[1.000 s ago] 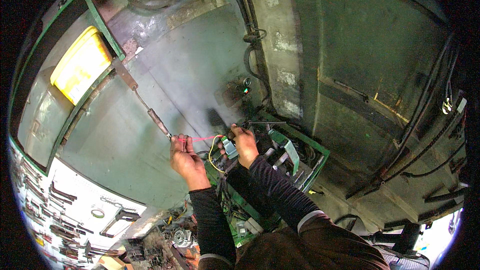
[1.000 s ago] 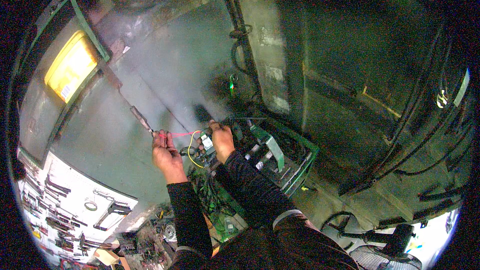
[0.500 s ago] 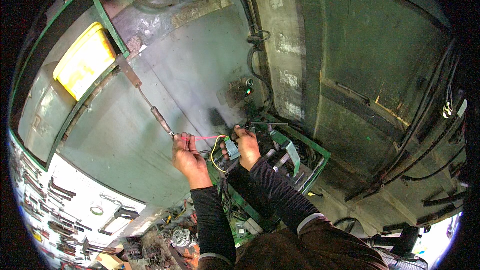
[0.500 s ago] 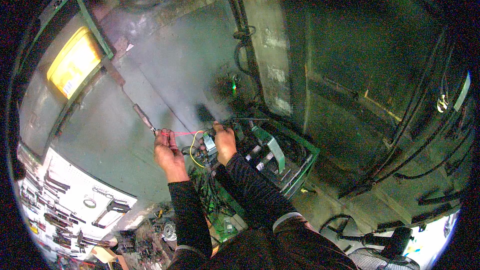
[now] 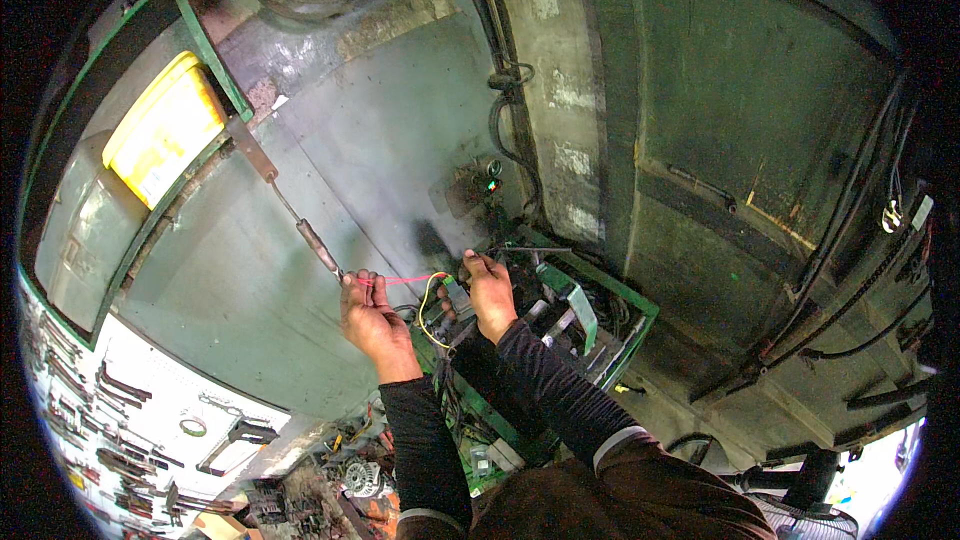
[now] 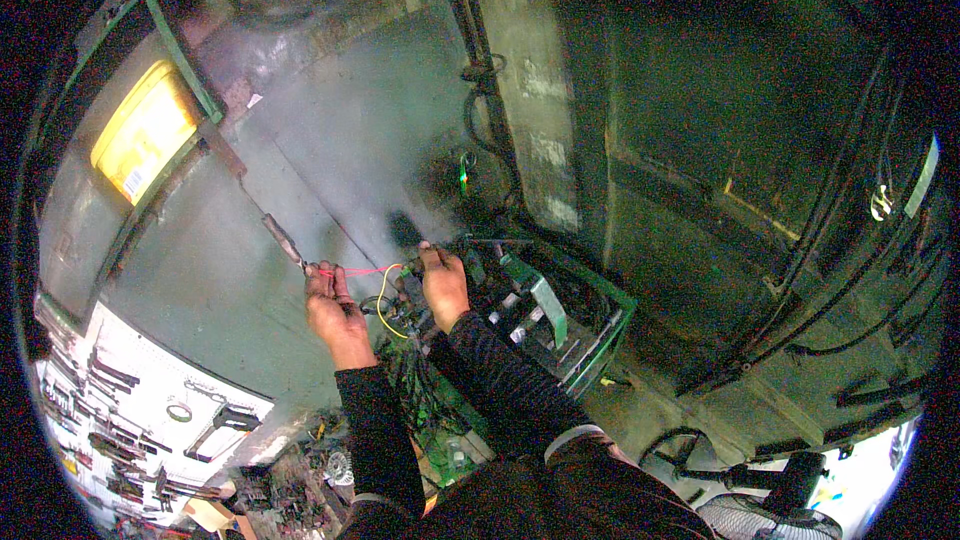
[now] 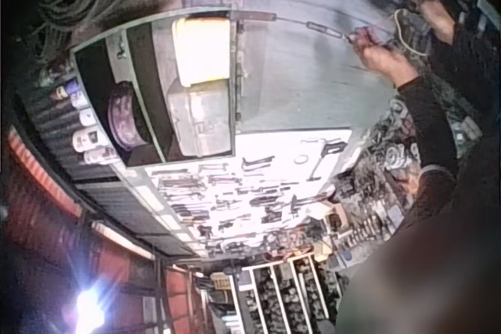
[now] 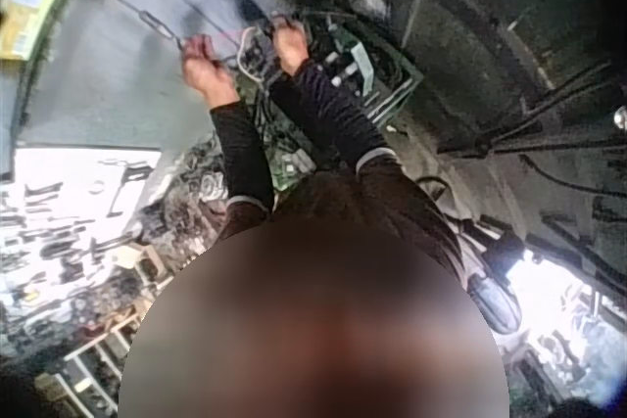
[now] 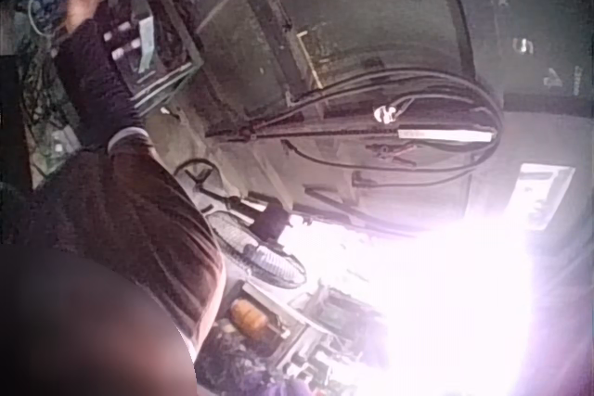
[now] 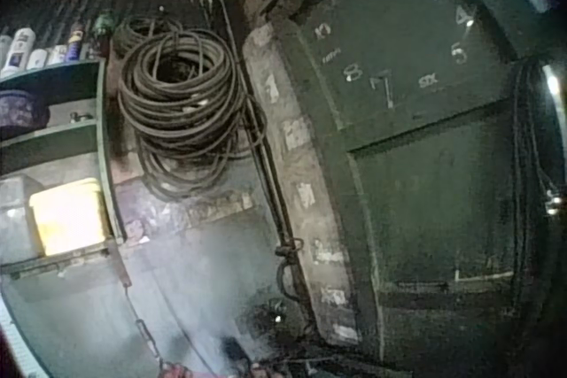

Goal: The person strips and twists colored wires, then connects them to a small black module and a green battery pack on a workbench. They repeatedly test connections by touching wires to terminals and adjust the wiring throughout the clip.

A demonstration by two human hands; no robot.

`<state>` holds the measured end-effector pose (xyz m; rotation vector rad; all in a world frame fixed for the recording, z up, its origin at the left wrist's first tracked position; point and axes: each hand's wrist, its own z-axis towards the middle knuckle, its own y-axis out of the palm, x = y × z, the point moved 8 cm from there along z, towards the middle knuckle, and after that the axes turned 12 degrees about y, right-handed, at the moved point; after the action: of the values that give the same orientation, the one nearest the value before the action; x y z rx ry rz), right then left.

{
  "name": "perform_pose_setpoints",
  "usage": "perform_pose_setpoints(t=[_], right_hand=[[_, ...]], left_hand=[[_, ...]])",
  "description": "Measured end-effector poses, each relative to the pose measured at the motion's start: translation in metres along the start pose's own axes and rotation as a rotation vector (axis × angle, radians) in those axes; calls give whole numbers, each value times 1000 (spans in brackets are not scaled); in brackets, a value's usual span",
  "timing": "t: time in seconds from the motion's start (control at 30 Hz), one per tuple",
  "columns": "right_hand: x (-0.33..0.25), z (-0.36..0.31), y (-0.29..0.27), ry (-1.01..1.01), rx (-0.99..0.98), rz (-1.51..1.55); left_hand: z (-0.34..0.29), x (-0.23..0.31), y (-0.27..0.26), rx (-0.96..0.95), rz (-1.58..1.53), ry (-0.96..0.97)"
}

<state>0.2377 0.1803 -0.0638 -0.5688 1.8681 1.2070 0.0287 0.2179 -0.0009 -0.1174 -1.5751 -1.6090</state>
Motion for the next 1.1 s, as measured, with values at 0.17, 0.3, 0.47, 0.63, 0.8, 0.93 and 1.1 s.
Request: perform_pose_setpoints(t=[0.17,0.3,0.47,0.63,0.8,0.93,1.1], right_hand=[[9,-5,4,166,-77,180],[14,-4,7,204,-155,202],[7,9,1,20,-26,58],[4,-3,7,153,-165,185],[1,-14,8,253,-97,183],[0,-14,11,224,-154,178],[1,-14,11,251,-174,174]], left_hand=[[2,2,2,-28,-16,28],[2,-2,0,11,-9,-2],[2,1,4,-23,-30,18],[1,-1,4,-2,-20,5],[-1,-1,4,-5,-25,6],[-1,1,4,8,-29,9],[-1,2,6,-2,-44,6]])
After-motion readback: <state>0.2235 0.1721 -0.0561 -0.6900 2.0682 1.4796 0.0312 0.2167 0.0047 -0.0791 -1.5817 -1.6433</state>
